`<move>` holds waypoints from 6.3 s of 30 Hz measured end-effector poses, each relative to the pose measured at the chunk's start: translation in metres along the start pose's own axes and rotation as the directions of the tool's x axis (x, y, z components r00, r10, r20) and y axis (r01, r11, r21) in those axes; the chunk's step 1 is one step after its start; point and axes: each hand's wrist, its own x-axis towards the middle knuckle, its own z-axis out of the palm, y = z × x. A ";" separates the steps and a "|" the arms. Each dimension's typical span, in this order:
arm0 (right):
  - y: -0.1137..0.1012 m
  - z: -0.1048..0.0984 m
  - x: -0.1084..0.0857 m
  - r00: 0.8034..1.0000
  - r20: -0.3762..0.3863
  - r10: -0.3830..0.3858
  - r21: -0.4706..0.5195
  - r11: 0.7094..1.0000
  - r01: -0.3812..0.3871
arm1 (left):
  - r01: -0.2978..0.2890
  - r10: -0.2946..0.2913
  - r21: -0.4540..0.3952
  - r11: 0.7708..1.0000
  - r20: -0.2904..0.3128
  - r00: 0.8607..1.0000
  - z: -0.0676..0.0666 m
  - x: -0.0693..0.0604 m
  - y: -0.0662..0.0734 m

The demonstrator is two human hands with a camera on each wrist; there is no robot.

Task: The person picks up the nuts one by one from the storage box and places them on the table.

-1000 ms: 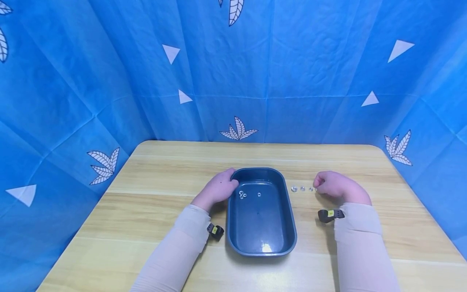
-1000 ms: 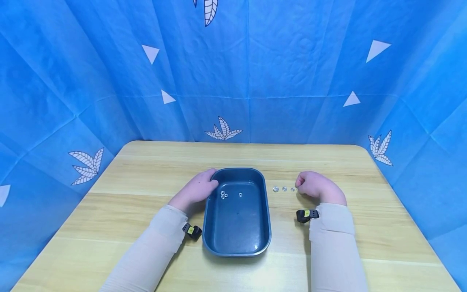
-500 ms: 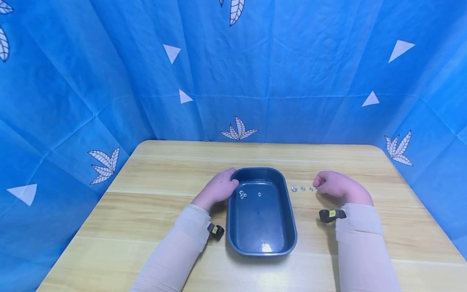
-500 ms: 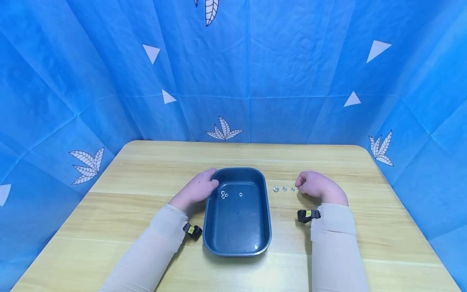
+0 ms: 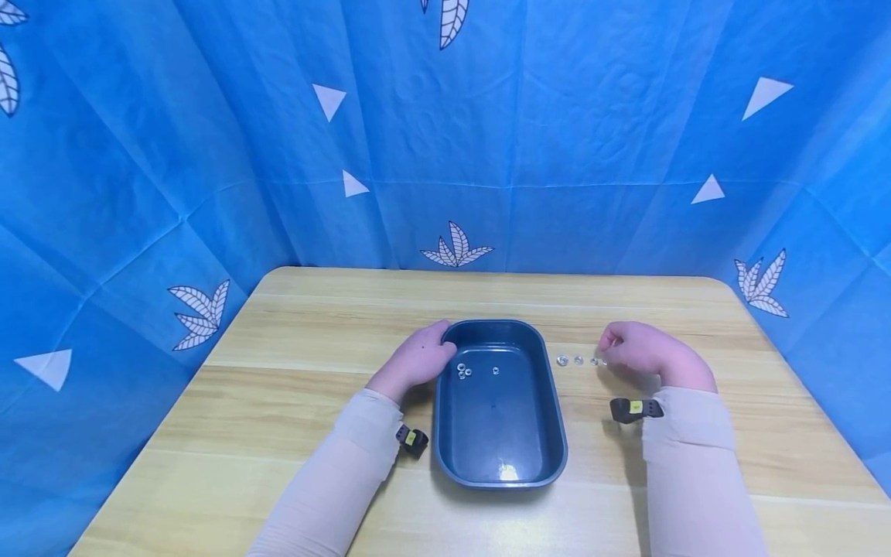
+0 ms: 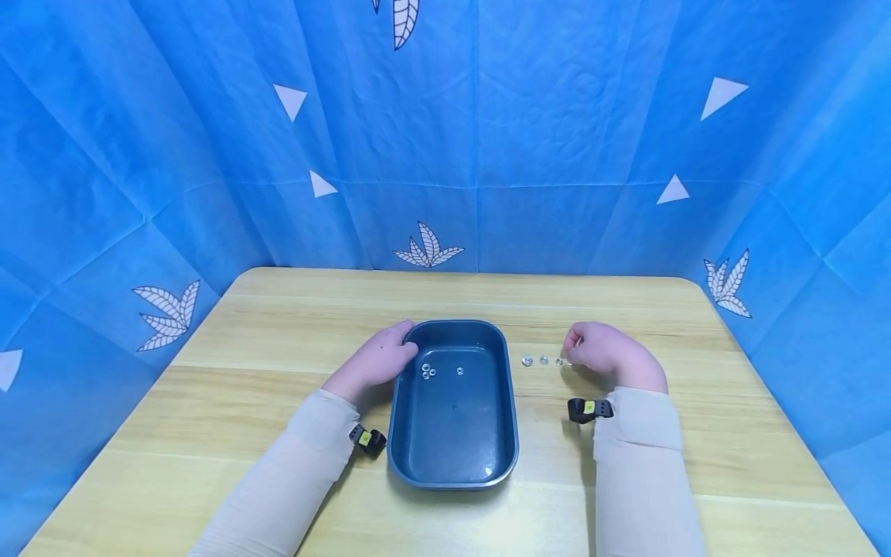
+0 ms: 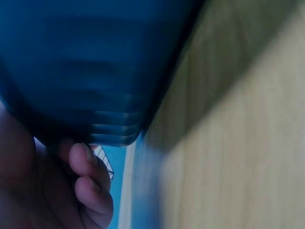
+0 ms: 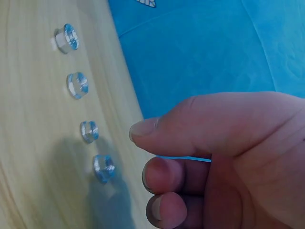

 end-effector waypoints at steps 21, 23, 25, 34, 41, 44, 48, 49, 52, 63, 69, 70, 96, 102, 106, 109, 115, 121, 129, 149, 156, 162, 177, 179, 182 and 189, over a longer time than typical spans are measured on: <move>-0.051 -0.006 -0.007 0.992 -0.055 -0.114 -0.083 0.991 0.109 | -0.007 0.007 0.002 1.000 -0.001 1.000 0.000 0.002 -0.002; -0.056 -0.006 -0.007 0.991 -0.057 -0.120 -0.093 0.989 0.114 | -0.007 0.007 0.001 1.000 0.000 1.000 0.000 0.002 -0.002; -0.063 -0.006 -0.008 0.990 -0.060 -0.125 -0.099 0.988 0.119 | -0.007 0.007 0.001 1.000 0.000 1.000 0.000 0.002 -0.002; -0.090 -0.001 -0.008 0.986 -0.066 -0.155 -0.125 0.981 0.146 | -0.014 0.014 0.002 1.000 0.000 1.000 0.001 0.002 -0.002; -0.108 0.005 -0.009 0.982 -0.078 -0.174 -0.131 0.978 0.163 | -0.020 0.020 0.008 1.000 -0.002 1.000 -0.001 0.002 -0.001; -0.116 0.009 -0.008 0.979 -0.075 -0.187 -0.133 0.975 0.176 | -0.024 0.024 0.008 1.000 0.000 1.000 -0.001 0.001 -0.001; -0.124 0.013 -0.007 0.975 -0.075 -0.212 -0.159 0.967 0.198 | -0.023 0.023 0.014 1.000 0.004 1.000 0.000 0.001 -0.001; -0.126 0.014 -0.006 0.973 -0.077 -0.218 -0.166 0.965 0.203 | -0.024 0.024 0.015 1.000 0.004 1.000 0.000 0.001 -0.002; -0.133 0.016 -0.004 0.971 -0.081 -0.225 -0.188 0.960 0.207 | -0.022 0.022 0.014 1.000 0.004 1.000 0.001 0.001 -0.002; -0.157 0.026 0.006 0.974 -0.072 -0.216 -0.225 0.954 0.195 | -0.020 0.020 0.000 1.000 0.002 1.000 0.000 0.002 -0.002; -0.166 0.038 0.016 0.968 -0.055 -0.244 -0.264 0.939 0.221 | -0.017 0.017 -0.009 1.000 0.007 1.000 0.000 0.003 -0.003; -0.167 0.041 0.018 0.969 -0.052 -0.243 -0.274 0.936 0.221 | -0.015 0.015 -0.015 1.000 0.008 1.000 0.000 0.003 -0.003; -0.171 0.081 0.045 0.983 0.089 -0.162 -0.537 0.823 0.185 | -0.033 0.032 0.008 0.999 0.011 0.999 -0.001 0.004 -0.004; -0.171 0.085 0.047 0.982 0.084 -0.169 -0.569 0.801 0.187 | -0.038 0.038 0.010 0.999 0.009 0.999 -0.001 0.004 -0.005; -0.170 0.087 0.049 0.985 0.062 -0.158 -0.579 0.798 0.165 | -0.040 0.040 0.007 0.999 0.010 0.999 -0.001 0.004 -0.004; -0.168 0.087 0.051 0.987 0.047 -0.154 -0.582 0.799 0.152 | -0.040 0.040 0.003 0.999 0.009 0.999 0.000 0.004 -0.004; -0.163 0.089 0.054 0.986 0.049 -0.157 -0.586 0.795 0.156 | -0.030 0.030 -0.004 1.000 0.010 0.999 -0.001 0.003 -0.003; -0.160 0.089 0.056 0.990 0.049 -0.129 -0.575 0.807 0.134 | -0.025 0.025 -0.005 1.000 0.009 1.000 0.000 0.004 -0.003; -0.160 0.089 0.055 0.990 0.058 -0.131 -0.580 0.803 0.140 | -0.020 0.021 -0.025 0.999 0.014 1.000 0.000 0.003 -0.004; -0.157 0.090 0.057 0.983 0.094 -0.157 -0.613 0.769 0.181 | 0.002 -0.001 -0.043 0.999 0.026 1.000 -0.001 0.002 -0.003; -0.156 0.091 0.058 0.985 0.110 -0.135 -0.617 0.768 0.174 | 0.011 -0.010 -0.060 0.998 0.028 1.000 0.000 0.001 -0.003; -0.157 0.088 0.057 0.980 0.133 -0.145 -0.596 0.779 0.196 | 0.009 -0.008 -0.049 0.999 0.025 1.000 0.000 0.001 -0.002; -0.159 0.080 0.051 0.971 0.128 -0.200 -0.472 0.849 0.237 | -0.007 0.008 -0.018 1.000 0.014 1.000 0.000 0.002 -0.002; -0.159 0.079 0.050 0.971 0.121 -0.204 -0.458 0.857 0.237 | -0.006 0.007 -0.018 1.000 0.017 1.000 0.000 0.002 -0.002; -0.160 0.077 0.047 0.972 0.111 -0.208 -0.428 0.873 0.236 | -0.013 0.014 -0.014 1.000 0.016 1.000 0.000 0.002 -0.002; -0.164 0.071 0.038 0.971 0.079 -0.227 -0.378 0.894 0.240 | -0.023 0.023 -0.004 1.000 0.012 1.000 0.000 0.002 -0.001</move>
